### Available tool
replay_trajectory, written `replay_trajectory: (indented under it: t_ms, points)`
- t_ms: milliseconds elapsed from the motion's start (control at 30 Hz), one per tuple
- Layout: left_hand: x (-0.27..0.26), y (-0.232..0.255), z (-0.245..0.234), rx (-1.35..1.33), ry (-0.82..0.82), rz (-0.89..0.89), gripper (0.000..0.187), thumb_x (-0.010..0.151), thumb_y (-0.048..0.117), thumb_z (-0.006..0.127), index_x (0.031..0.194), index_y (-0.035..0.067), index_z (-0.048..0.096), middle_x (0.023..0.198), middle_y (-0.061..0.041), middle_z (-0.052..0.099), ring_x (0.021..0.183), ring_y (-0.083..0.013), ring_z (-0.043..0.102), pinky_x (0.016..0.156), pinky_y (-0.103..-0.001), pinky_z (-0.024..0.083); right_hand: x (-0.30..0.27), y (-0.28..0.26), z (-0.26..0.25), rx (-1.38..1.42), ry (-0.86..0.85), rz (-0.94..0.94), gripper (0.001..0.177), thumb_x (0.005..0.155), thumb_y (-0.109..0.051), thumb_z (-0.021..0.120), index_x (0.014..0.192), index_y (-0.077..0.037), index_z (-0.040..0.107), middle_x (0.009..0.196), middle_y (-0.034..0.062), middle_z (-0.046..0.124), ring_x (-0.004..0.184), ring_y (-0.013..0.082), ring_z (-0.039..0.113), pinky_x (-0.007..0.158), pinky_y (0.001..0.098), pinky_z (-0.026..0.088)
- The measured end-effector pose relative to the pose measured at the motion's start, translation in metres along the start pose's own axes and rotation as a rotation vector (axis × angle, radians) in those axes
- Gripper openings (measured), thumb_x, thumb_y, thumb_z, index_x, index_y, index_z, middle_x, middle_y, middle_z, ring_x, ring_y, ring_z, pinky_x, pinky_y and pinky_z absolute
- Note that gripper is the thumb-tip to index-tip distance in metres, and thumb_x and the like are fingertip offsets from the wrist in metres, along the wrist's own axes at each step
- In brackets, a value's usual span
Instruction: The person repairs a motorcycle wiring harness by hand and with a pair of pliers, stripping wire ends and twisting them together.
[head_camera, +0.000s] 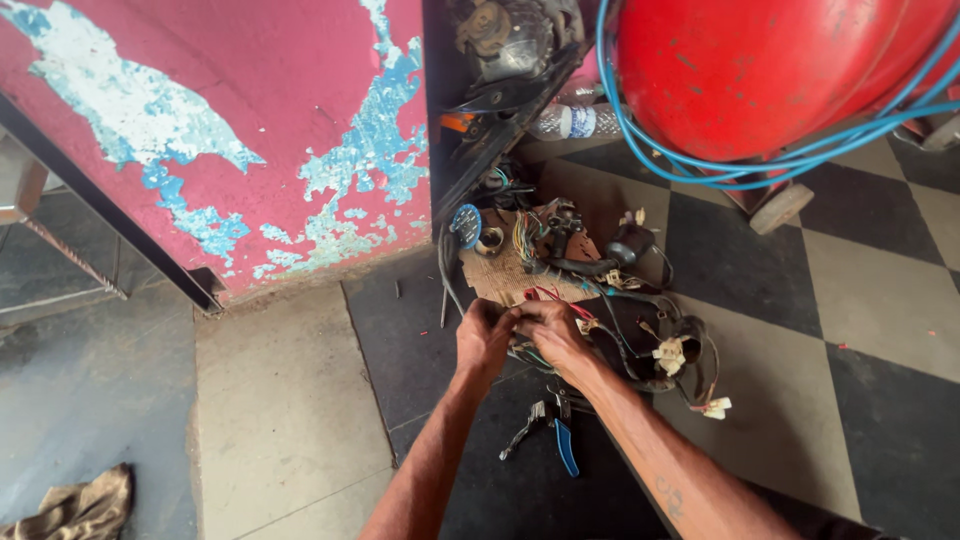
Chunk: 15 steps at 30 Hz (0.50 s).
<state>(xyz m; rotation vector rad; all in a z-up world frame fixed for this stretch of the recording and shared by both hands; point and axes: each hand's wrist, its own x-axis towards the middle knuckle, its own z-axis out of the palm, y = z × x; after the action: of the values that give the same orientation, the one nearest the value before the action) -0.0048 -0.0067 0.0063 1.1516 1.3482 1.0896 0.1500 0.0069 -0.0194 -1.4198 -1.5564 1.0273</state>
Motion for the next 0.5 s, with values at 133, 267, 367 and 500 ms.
replay_trajectory:
  t_ms: [133,267,367,500]
  points:
    - [-0.001,0.002,-0.013,-0.100,-0.065,-0.060,0.038,0.090,0.032,0.076,0.099,-0.003,0.067,0.084,-0.010,0.074,0.069,-0.0141,0.072,0.061,-0.030,0.060,-0.002,-0.009,0.001,0.027,-0.046,0.015,0.017,0.087,-0.002,0.072,0.101,-0.008,0.081,0.095,0.0058,0.082,0.080,0.0126,0.075,0.073,0.0278,0.064]
    - [-0.005,-0.002,-0.014,-0.155,-0.087,-0.037,0.034,0.091,0.027,0.078,0.096,-0.005,0.069,0.083,-0.012,0.074,0.070,-0.0139,0.072,0.061,-0.028,0.062,-0.012,-0.013,-0.007,0.034,-0.103,-0.003,0.020,0.086,-0.002,0.074,0.104,-0.007,0.080,0.095,0.0071,0.081,0.085,0.0140,0.075,0.078,0.0280,0.063]
    - [-0.008,-0.005,-0.013,-0.213,-0.102,-0.015,0.029,0.090,0.022,0.076,0.100,-0.004,0.071,0.085,-0.010,0.075,0.071,-0.0135,0.072,0.062,-0.027,0.062,-0.014,-0.018,-0.010,0.030,-0.123,-0.016,0.020,0.086,-0.003,0.075,0.106,-0.005,0.079,0.096,0.0077,0.081,0.087,0.0147,0.075,0.080,0.0296,0.063]
    - [-0.015,-0.003,-0.012,-0.196,-0.043,-0.069,0.026,0.090,0.017,0.075,0.099,-0.007,0.071,0.083,-0.011,0.073,0.069,-0.0148,0.071,0.059,-0.031,0.064,-0.023,-0.029,-0.012,-0.171,-0.120,-0.040,0.020,0.087,-0.005,0.074,0.106,-0.004,0.079,0.097,0.0071,0.079,0.090,0.0151,0.073,0.081,0.0322,0.060]
